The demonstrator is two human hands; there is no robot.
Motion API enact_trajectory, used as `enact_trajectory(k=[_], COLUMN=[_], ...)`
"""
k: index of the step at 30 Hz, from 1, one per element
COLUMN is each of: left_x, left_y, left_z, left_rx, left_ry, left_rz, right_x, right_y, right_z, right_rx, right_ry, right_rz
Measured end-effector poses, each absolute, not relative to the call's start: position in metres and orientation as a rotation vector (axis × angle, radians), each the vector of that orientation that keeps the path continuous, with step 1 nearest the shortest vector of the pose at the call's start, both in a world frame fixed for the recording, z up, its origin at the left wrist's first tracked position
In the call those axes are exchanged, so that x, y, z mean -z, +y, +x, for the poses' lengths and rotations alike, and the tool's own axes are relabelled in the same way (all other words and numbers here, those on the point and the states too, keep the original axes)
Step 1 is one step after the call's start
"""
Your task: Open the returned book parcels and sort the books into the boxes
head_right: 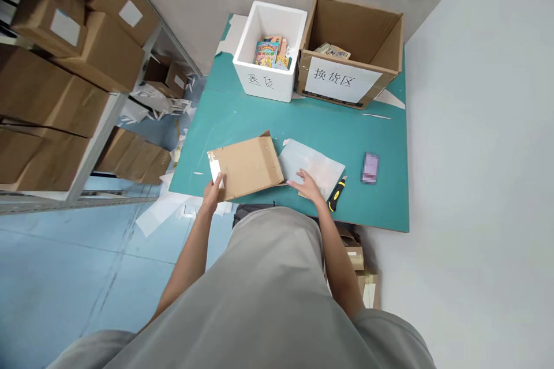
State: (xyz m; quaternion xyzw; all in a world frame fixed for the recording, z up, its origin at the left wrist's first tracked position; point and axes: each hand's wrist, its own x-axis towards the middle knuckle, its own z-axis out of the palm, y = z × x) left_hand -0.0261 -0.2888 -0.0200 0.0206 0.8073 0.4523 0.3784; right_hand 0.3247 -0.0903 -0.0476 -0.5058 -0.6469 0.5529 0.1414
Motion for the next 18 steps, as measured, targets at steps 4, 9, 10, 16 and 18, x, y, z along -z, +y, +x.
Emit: enact_trajectory(k=[4, 9, 10, 16, 18], left_x=[0.009, 0.006, 0.008, 0.041, 0.052], left_y=[-0.309, -0.324, -0.324, -0.309, -0.304], left_z=[-0.030, -0.043, -0.045, -0.049, -0.047], left_rx=[-1.166, -1.218, -1.241, -1.201, -1.122], left_ry=[1.624, 1.579, 1.598, 1.967, 2.089], left_rz=[0.300, 0.398, 0.388, 0.113, 0.049], right_x=[0.051, 0.051, 0.050, 0.050, 0.054], right_y=[-0.093, -0.085, -0.083, -0.090, -0.098], right_z=[0.272, 0.228, 0.219, 0.178, 0.173], right_rx=[-1.965, -1.743, -1.640, -1.355, -1.335], right_ry=[-1.916, -2.011, -2.063, -2.236, -2.216], right_rz=[-1.165, -1.455, -1.512, -1.721, -1.821])
